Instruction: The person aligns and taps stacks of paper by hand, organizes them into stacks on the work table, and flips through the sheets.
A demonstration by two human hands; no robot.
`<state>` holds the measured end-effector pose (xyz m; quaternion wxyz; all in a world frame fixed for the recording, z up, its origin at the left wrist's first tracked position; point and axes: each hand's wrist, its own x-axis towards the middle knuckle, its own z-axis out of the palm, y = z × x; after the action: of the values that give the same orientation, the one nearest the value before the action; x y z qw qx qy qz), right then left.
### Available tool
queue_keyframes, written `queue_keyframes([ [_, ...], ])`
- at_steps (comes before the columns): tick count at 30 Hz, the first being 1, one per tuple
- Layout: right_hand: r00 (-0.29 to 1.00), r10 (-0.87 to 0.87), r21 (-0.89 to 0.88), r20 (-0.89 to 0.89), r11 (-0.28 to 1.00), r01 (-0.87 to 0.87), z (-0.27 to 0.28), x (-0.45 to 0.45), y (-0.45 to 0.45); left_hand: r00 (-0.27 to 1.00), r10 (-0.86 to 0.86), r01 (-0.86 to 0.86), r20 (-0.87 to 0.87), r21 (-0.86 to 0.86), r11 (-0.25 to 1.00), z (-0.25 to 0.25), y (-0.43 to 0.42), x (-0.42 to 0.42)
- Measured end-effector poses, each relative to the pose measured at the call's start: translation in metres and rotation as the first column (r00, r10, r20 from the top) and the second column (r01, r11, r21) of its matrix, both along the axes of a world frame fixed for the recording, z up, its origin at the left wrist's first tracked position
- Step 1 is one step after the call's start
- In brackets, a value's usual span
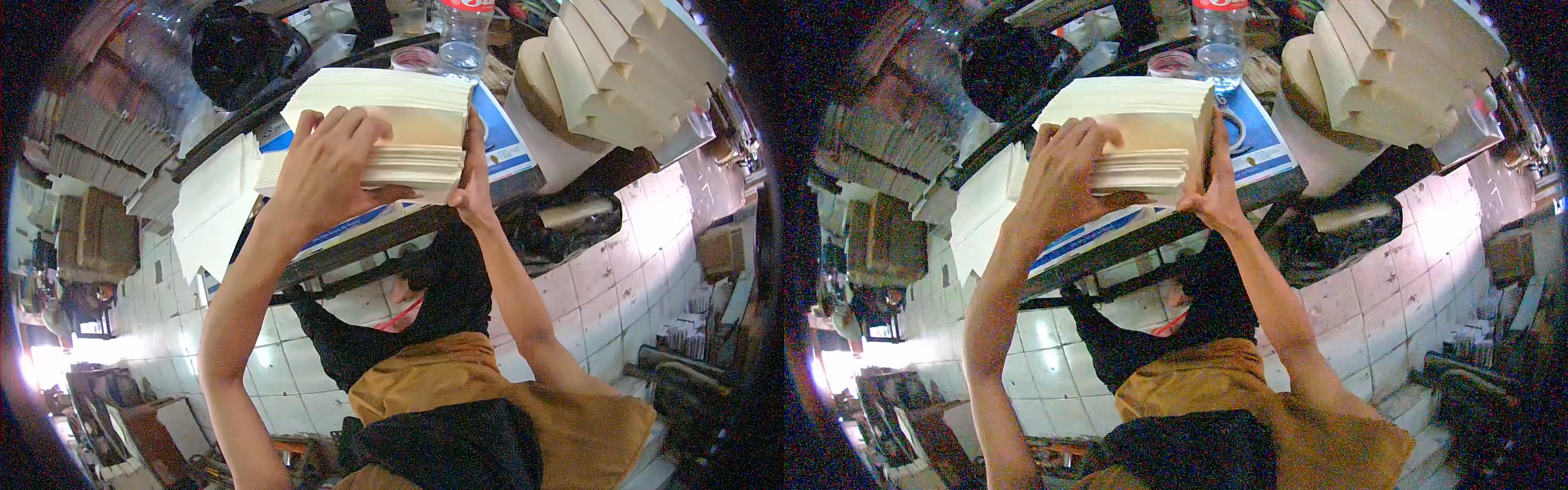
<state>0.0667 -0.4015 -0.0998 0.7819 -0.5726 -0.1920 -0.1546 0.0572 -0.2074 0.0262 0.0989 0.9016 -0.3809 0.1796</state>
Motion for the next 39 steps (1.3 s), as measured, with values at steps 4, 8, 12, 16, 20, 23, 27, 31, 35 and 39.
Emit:
queue_keyframes([
  [4, 1.0, -0.002, -0.02, 0.006, 1.0, 0.002, -0.007, 0.003, -0.001, 0.995, -0.05, 0.045, 0.09, 0.049, 0.998, 0.003, 0.003, -0.007],
  [8, 0.999, 0.018, 0.005, 0.03, 1.0, -0.018, -0.003, 0.003, 0.0, 0.988, -0.144, 0.144, 0.049, 0.009, 0.99, 0.001, 0.002, 0.002],
  [12, 0.996, 0.063, 0.05, 0.056, 0.997, -0.066, -0.004, 0.003, 0.0, 0.979, -0.197, 0.199, -0.049, 0.042, 0.979, -0.005, 0.01, 0.006],
  [16, 0.993, 0.074, 0.033, 0.095, 0.996, -0.077, -0.009, -0.001, 0.003, 0.999, -0.038, 0.038, -0.013, -0.026, 0.999, 0.0, -0.001, 0.002],
  [20, 0.999, 0.018, 0.0, -0.036, 1.0, -0.018, -0.004, -0.012, 0.006, 0.999, -0.037, 0.04, -0.031, 0.085, 0.996, 0.007, 0.002, 0.014],
  [23, 0.994, 0.054, -0.076, -0.092, 0.995, -0.061, 0.002, -0.017, 0.001, 0.993, -0.012, 0.034, -0.114, 0.195, 0.98, 0.015, 0.017, 0.029],
  [27, 0.995, 0.037, -0.074, -0.092, 0.996, -0.044, 0.002, -0.014, -0.004, 0.969, -0.033, 0.069, -0.246, 0.142, 0.987, 0.024, 0.035, 0.039],
  [31, 0.989, 0.1, 0.061, -0.113, 0.994, -0.094, 0.0, 0.009, -0.004, 0.979, 0.045, -0.04, -0.199, 0.028, 0.999, 0.027, 0.032, 0.024],
  [35, 0.986, 0.139, -0.213, -0.093, 0.965, -0.156, 0.008, 0.015, -0.019, 0.982, 0.127, -0.11, -0.14, 0.124, 0.986, 0.019, 0.034, 0.004],
  [39, 0.853, -0.11, -0.58, 0.51, 0.688, 0.436, 0.067, -0.006, -0.035, 0.986, 0.144, -0.131, -0.084, 0.149, 0.98, 0.009, 0.045, 0.006],
])
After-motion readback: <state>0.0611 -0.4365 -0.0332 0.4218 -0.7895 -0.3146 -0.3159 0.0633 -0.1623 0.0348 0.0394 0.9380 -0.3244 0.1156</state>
